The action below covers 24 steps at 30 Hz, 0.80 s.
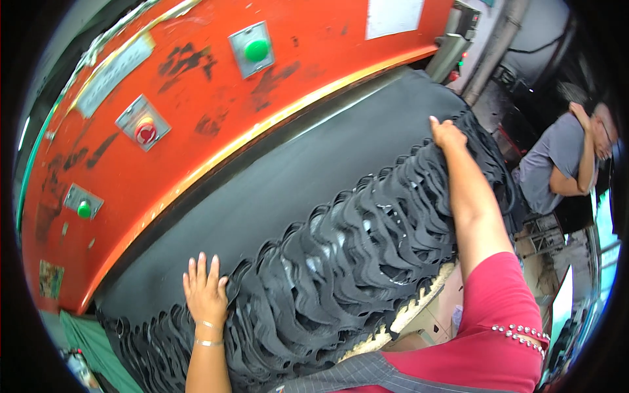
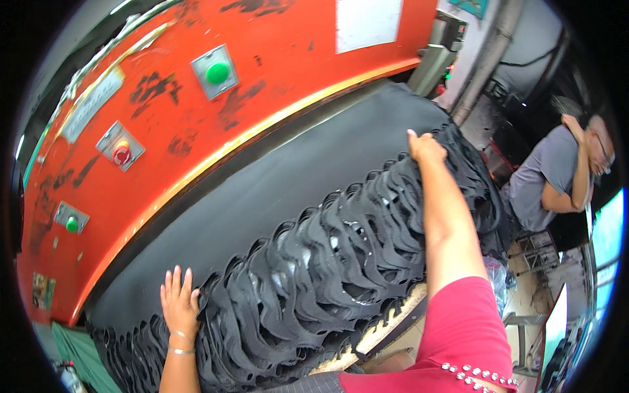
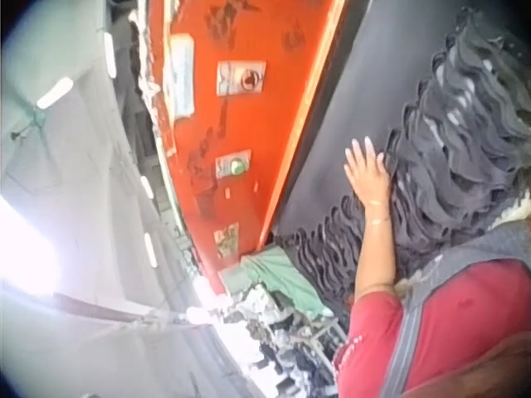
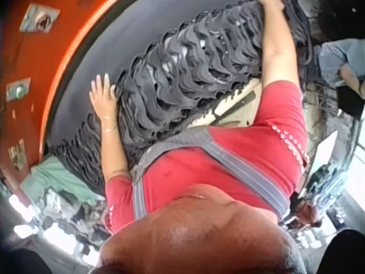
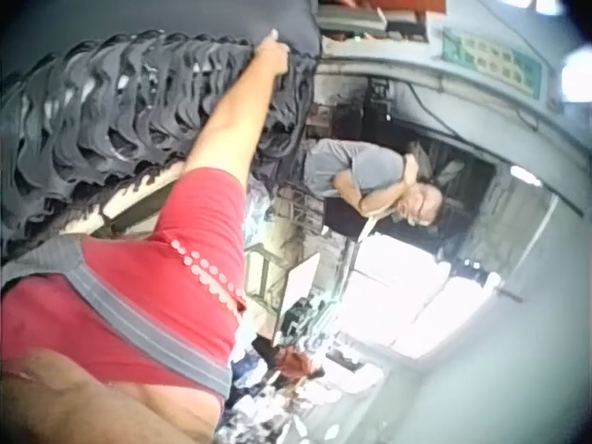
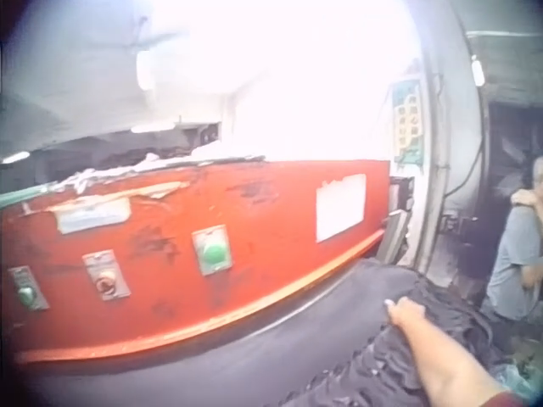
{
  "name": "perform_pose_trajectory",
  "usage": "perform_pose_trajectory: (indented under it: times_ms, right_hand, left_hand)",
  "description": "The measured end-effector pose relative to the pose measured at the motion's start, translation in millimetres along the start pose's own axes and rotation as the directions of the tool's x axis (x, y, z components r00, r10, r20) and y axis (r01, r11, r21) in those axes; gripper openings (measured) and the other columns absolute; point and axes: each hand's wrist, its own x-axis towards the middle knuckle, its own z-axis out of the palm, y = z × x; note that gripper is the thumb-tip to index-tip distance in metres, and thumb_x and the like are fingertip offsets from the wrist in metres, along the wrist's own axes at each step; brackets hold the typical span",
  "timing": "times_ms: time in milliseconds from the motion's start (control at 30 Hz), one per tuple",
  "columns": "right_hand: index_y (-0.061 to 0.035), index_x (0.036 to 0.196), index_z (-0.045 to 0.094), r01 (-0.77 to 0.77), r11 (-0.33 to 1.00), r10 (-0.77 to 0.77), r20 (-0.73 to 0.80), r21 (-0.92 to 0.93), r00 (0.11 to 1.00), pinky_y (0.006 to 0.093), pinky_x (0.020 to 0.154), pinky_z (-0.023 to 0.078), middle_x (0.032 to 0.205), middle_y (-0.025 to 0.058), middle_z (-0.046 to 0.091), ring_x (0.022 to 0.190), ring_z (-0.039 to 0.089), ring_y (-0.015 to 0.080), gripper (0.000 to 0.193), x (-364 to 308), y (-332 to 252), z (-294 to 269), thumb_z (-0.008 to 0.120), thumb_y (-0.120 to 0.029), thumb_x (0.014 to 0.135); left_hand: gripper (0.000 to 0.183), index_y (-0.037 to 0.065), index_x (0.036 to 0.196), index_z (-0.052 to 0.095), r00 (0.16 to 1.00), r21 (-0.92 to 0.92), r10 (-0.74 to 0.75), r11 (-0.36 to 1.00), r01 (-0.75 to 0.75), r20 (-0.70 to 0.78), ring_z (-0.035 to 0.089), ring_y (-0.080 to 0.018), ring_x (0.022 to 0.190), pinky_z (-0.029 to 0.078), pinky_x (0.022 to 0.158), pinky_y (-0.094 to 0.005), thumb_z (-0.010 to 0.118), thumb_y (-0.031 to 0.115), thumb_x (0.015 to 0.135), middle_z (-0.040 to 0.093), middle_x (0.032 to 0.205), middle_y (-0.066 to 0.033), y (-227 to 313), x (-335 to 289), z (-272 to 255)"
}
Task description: Cutting and trimming shoe upper components from a sheet of material using a stamping mold, hammer, and scissors.
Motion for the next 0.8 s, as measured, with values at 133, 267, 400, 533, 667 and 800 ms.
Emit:
perform_pose_trajectory:
  times_ms: [133,267,400,533,667,800]
  right_hand:
    - [-0.0065,0.12,0.061,0.365,0.816,-0.442,-0.076,-0.448,0.894,0.0448,0.1,0.034,0.134,0.0154,0.049,0.122,0.047,0.0257,0.053,-76,-80,-41,0.049,-0.049,0.09]
    - [-0.0176,0.137,0.044,0.961,0.23,-0.889,-0.435,-0.156,0.142,0.0585,0.11,0.015,0.146,0.0141,0.033,0.138,0.026,0.031,0.063,-192,-125,-20,0.05,-0.055,0.087]
    - [-0.017,0.142,0.037,0.969,0.238,-0.971,0.048,0.072,0.235,0.0529,0.112,0.014,0.15,0.0176,0.025,0.141,0.018,0.033,0.068,-212,-140,28,0.05,-0.055,0.087]
    - [-0.0057,0.131,0.048,0.958,0.267,-0.951,-0.129,0.107,0.28,0.0465,0.105,0.031,0.134,0.0216,0.046,0.126,0.042,0.0365,0.058,-252,-151,-8,0.06,-0.041,0.086]
    - [0.0058,0.107,0.06,0.823,0.143,-0.98,-0.037,0.55,0.195,0.036,0.083,0.049,0.101,0.0202,0.063,0.093,0.063,0.0288,0.035,-316,-142,-26,0.063,-0.023,0.087]
    - [0.0068,0.096,0.065,0.634,0.467,-0.878,0.411,0.617,0.247,0.0313,0.063,0.048,0.071,0.0095,0.063,0.064,0.058,0.0148,0.04,-379,-151,-23,0.059,-0.033,0.091]
  left_hand:
    - [0.047,0.022,0.133,0.051,1.0,0.024,-0.017,1.0,0.017,0.015,0.036,-0.0319,0.133,0.027,0.108,-0.0508,0.059,0.03,0.087,0.042,0.143,-0.0074,-8,-2,8]
    - [0.047,0.023,0.134,0.05,1.0,-0.004,-0.014,1.0,0.014,-0.008,0.037,-0.0319,0.132,0.028,0.107,-0.0531,0.057,0.033,0.088,0.043,0.142,-0.0068,-4,2,12]
    - [0.049,0.023,0.137,0.046,1.0,-0.05,-0.029,0.998,0.029,0.013,0.032,-0.0314,0.135,0.026,0.108,-0.0528,0.055,0.032,0.09,0.038,0.145,-0.0077,-6,3,7]
    - [0.053,0.014,0.135,0.047,0.998,-0.33,-0.006,0.944,0.029,0.07,0.033,-0.0328,0.135,0.026,0.109,-0.0505,0.059,0.034,0.087,0.038,0.144,-0.013,-17,-7,-19]
    - [0.044,0.009,0.123,0.058,0.98,-0.39,-0.129,0.919,0.06,-0.151,0.044,-0.0309,0.127,0.03,0.108,-0.0467,0.062,0.033,0.087,0.053,0.131,-0.0144,-98,-49,-60]
    - [0.028,0.004,0.096,0.07,0.689,-0.544,-0.694,0.668,0.508,-0.209,0.065,-0.0297,0.091,0.05,0.082,-0.0367,0.063,0.029,0.086,0.068,0.097,-0.0163,-255,-133,-90]
